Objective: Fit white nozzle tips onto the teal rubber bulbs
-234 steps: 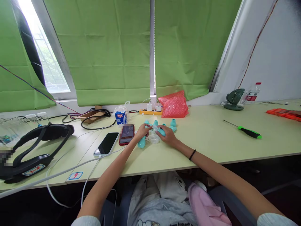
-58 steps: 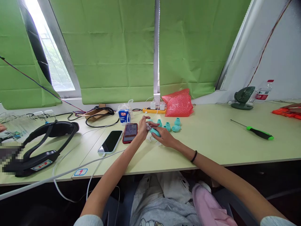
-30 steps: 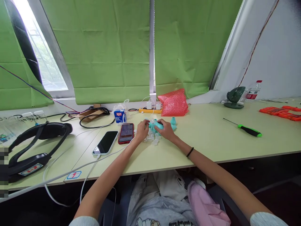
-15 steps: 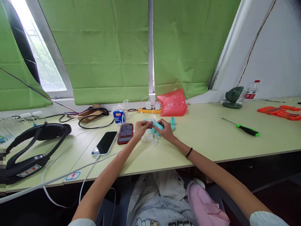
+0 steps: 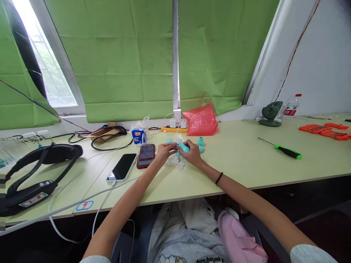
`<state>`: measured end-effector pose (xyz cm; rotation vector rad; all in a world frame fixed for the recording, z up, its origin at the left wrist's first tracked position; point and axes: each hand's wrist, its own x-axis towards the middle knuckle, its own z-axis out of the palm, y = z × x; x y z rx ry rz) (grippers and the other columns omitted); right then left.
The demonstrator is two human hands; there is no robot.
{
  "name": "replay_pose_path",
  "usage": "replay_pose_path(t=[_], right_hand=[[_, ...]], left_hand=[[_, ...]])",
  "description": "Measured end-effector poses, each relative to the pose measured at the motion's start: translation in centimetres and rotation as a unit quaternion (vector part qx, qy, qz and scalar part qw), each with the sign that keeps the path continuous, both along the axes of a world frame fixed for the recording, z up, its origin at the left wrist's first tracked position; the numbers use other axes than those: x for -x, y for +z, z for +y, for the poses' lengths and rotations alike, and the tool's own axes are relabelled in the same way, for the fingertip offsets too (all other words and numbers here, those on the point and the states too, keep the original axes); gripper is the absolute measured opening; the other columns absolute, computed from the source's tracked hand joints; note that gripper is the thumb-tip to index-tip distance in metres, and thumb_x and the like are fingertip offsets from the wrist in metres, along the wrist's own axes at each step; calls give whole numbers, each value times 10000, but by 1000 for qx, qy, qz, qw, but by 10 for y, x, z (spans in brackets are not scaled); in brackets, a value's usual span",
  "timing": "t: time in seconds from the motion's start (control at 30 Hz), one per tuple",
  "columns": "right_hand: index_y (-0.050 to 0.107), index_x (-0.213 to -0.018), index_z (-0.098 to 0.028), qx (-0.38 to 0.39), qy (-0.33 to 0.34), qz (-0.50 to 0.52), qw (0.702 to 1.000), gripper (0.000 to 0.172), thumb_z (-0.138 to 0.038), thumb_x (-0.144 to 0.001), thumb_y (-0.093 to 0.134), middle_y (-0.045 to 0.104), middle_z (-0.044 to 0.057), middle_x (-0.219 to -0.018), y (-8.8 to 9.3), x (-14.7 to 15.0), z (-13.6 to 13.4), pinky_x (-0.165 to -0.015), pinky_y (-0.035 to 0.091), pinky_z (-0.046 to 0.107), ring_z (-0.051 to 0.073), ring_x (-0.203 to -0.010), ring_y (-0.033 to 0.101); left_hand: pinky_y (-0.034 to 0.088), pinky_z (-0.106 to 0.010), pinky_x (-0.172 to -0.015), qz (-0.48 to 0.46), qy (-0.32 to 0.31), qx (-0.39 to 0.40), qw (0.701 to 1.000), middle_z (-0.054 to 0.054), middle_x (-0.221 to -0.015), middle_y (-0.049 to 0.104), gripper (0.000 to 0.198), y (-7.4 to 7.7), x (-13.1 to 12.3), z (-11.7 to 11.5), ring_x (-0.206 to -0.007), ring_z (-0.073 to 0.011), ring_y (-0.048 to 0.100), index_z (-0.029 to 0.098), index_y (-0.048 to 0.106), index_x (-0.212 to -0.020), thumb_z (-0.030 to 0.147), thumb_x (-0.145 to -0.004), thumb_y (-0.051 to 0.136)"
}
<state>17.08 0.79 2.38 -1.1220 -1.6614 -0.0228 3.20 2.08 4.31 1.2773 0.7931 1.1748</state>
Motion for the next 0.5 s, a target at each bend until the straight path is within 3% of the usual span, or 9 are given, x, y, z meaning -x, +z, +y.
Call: replay_pose_path(t=[0.27, 0.5], right_hand=[[476, -752, -185, -24, -38, -28, 999, 167, -318, -657, 505, 596, 44, -711, -2, 0, 1, -618, 419, 259, 179, -664, 573], [445, -725, -195, -56, -16, -22, 998, 165, -327, -650, 510, 575, 15, -668, -6, 0, 6, -570, 426, 254, 153, -582, 549]], left_hand=[[489, -293, -642, 5, -2, 28, 1000, -45, -898, 570, 198, 1, 4, 1, -739, -126, 567, 105, 529, -954, 252, -830, 478], [490, -294, -640, -3, -25, 55, 998, -47, -908, 564, 203, 2, 7, 2, -744, -128, 565, 108, 522, -968, 251, -832, 475]])
